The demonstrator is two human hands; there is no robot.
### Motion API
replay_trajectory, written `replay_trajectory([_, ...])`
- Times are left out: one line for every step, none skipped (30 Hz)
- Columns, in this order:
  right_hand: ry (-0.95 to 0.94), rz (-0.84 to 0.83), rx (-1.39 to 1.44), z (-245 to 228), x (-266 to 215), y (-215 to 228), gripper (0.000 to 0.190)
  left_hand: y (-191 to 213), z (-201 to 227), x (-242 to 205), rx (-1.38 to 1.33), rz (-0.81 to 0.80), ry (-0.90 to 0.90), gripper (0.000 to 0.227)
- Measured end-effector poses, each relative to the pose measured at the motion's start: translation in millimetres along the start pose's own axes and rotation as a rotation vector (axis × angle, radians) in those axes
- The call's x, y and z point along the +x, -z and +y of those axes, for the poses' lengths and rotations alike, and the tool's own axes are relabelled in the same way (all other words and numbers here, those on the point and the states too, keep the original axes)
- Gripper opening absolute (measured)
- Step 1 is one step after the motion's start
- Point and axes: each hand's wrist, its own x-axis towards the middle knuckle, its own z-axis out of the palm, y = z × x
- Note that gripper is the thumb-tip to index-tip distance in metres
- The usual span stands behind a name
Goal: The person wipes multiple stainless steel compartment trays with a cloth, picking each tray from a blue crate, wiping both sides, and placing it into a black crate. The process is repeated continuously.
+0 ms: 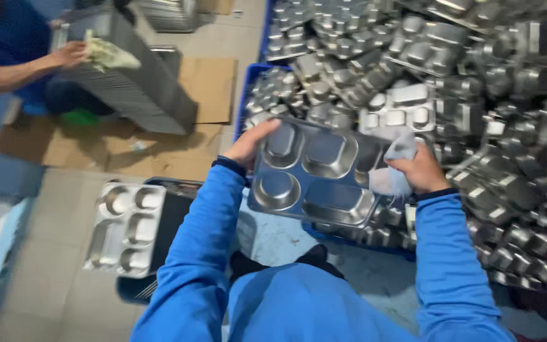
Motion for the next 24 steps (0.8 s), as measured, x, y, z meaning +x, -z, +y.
replay_trajectory([-0.021, -0.004, -0.029, 10, 10, -22, 0.025, 13, 6, -7, 0.376, 0.153, -0.221, 0.070])
replay_trajectory([-0.147, 0.045, -0.034, 21, 13, -49, 0.023, 26, 11, -18, 0.759, 0.306, -0.429, 0.079])
replay_trajectory([-0.275, 0.084, -0.042, 32, 13, -82, 0.021, 40, 11, -40, 0.872, 0.493, -0.515, 0.079])
replay_trajectory([-0.240, 0.086, -0.046, 42, 7, -118, 0.022, 52, 5, -68, 0.987, 0.680, -0.598, 0.080])
replay_trajectory([-0.199, 0.088, -0.049, 52, 2, -158, 0.024, 64, -1, -97, 1.104, 0.870, -0.682, 0.080])
replay_trajectory([-0.302, 0.080, 0.091, 61, -1, -203, 0.028, 65, -16, -124, 1.202, 0.908, -0.646, 0.082])
replay_trajectory([-0.421, 0.067, 0.222, 70, -9, -246, 0.033, 60, -34, -154, 1.297, 0.944, -0.591, 0.084])
replay_trajectory([-0.449, 0.036, 0.316, 76, -16, -289, 0.031, 60, -49, -181, 1.303, 0.808, -0.478, 0.072])
replay_trajectory([-0.479, 0.003, 0.405, 81, -22, -330, 0.029, 62, -63, -201, 1.289, 0.678, -0.368, 0.061])
replay_trajectory([-0.458, -0.041, 0.482, 83, -29, -368, 0.028, 67, -76, -218, 1.281, 0.631, -0.254, 0.068])
replay_trajectory([-0.438, -0.073, 0.563, 82, -34, -402, 0.026, 74, -85, -230, 1.266, 0.575, -0.149, 0.076])
replay_trajectory([-0.617, -0.081, 0.646, 79, -45, -431, 0.026, 87, -91, -238, 1.240, 0.600, -0.109, 0.076])
replay_trajectory([-0.800, -0.078, 0.722, 75, -59, -458, 0.026, 100, -97, -245, 1.212, 0.618, -0.072, 0.075])
replay_trajectory([-0.750, -0.190, 0.709, 70, -76, -481, 0.028, 114, -104, -251, 1.183, 0.635, -0.036, 0.074])
replay_trajectory([-0.699, -0.293, 0.698, 66, -95, -497, 0.030, 128, -110, -258, 1.192, 0.675, 0.033, 0.070])
replay_trajectory([-0.715, -0.439, 0.615, 63, -110, -509, 0.032, 143, -117, -267, 1.199, 0.713, 0.102, 0.066])
replay_trajectory([-0.725, -0.573, 0.533, 61, -123, -517, 0.035, 156, -123, -274, 1.208, 0.741, 0.167, 0.062])
replay_trajectory([-0.733, -0.707, 0.450, 61, -131, -522, 0.037, 166, -130, -281, 1.222, 0.735, 0.238, 0.059])
replay_trajectory([-0.727, -0.747, 0.415, 62, -139, -524, 0.040, 176, -137, -290, 1.237, 0.723, 0.308, 0.056])
replay_trajectory([-0.719, -0.787, 0.381, 65, -143, -523, 0.043, 185, -144, -297, 1.251, 0.710, 0.377, 0.053])
replay_trajectory([-0.708, -0.821, 0.349, 68, -144, -520, 0.046, 193, -149, -303, 1.262, 0.657, 0.390, 0.048])
replay_trajectory([-0.727, -0.761, 0.330, 70, -142, -515, 0.046, 199, -154, -308, 1.273, 0.603, 0.403, 0.043])
replay_trajectory([-0.742, -0.696, 0.310, 73, -133, -507, 0.045, 201, -159, -311, 1.283, 0.548, 0.409, 0.038])
replay_trajectory([-0.757, -0.632, 0.289, 74, -124, -498, 0.044, 199, -163, -311, 1.241, 0.536, 0.393, 0.043])
